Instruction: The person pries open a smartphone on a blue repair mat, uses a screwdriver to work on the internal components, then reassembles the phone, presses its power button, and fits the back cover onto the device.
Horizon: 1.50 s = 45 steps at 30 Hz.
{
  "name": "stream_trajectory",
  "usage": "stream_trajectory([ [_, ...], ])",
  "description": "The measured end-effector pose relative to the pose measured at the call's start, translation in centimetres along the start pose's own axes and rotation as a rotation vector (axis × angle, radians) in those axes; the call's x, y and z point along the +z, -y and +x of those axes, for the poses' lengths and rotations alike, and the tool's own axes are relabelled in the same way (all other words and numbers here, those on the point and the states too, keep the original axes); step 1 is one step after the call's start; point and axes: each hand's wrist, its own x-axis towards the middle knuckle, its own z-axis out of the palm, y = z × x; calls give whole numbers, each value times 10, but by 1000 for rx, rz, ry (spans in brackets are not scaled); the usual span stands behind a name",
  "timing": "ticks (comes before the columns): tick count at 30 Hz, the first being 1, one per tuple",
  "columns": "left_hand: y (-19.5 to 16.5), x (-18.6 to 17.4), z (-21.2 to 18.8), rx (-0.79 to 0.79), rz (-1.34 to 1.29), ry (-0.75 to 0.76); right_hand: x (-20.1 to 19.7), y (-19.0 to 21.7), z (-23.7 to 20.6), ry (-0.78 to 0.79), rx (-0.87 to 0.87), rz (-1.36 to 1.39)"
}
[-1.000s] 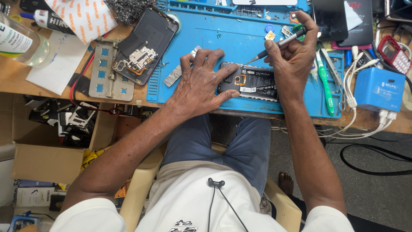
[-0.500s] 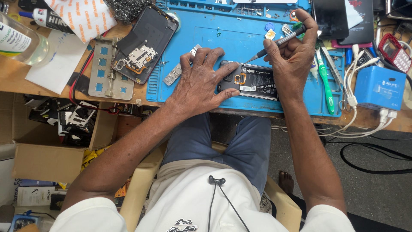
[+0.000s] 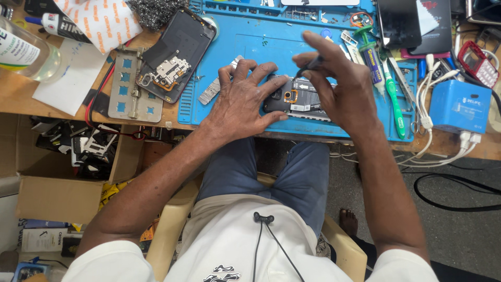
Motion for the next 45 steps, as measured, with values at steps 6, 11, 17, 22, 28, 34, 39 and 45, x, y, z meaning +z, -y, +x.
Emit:
stream_trajectory([
  [6,8,-14,-2,-12,-144,-66,2,0,16,-80,77,-145],
  [11,13,-21,-10,14,-91,-36,3,6,14,-94,75,-110],
  [17,11,-19,-14,47,-31,-95,6,4,23,-8,151,-86],
  [22,18,-16,-14,71,-4,-122,7,6,35,-72,138,-226],
  [28,24,-14,-7,47,-65,-75,2,18,32,61,9,-104],
  [34,19,-17,0,47,-7,-98,-1,6,28,52,-48,-149],
  [39,15,-13,7,5,8,-53,2,-3,17,72,-36,-101],
  [45,13,-9,6,1,40,-20,7,7,20,-14,83,-266],
])
